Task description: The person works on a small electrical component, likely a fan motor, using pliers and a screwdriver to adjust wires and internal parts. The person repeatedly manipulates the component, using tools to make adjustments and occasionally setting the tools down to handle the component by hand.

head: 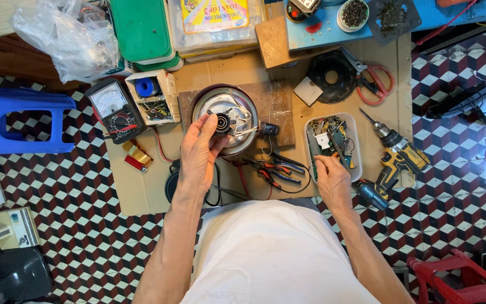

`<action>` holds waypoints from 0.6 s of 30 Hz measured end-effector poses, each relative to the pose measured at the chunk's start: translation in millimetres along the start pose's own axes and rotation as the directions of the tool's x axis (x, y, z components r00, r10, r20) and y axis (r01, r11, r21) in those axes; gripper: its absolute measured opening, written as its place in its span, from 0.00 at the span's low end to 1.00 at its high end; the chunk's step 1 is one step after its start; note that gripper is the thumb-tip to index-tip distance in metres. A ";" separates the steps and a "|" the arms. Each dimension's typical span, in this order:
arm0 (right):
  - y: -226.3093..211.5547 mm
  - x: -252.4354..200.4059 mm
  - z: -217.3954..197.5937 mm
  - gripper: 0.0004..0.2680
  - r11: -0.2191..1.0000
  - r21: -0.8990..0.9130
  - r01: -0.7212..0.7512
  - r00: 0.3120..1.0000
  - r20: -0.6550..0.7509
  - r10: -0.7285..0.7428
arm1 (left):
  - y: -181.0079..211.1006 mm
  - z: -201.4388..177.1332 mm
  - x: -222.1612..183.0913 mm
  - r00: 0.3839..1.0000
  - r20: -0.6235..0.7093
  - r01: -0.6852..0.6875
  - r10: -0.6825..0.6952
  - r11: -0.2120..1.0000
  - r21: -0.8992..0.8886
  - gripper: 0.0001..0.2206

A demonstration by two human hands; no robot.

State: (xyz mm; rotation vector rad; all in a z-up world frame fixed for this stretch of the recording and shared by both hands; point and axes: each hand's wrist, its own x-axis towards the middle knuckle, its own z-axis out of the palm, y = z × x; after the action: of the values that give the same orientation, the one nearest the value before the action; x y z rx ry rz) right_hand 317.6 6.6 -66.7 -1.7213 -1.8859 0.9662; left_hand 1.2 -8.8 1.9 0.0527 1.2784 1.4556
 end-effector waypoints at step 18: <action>-67.3 1.3 -7.2 0.11 0.957 0.197 -0.213 0.960 0.227 0.166 | -4.6 6.1 -2.9 0.994 0.074 0.095 -0.086 0.986 -0.136 0.14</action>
State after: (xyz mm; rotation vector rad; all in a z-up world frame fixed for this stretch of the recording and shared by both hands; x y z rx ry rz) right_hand 275.8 9.6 -13.5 -1.7477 -1.6776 1.4238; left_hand 9.3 -7.9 2.9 -0.0485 1.1081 1.4486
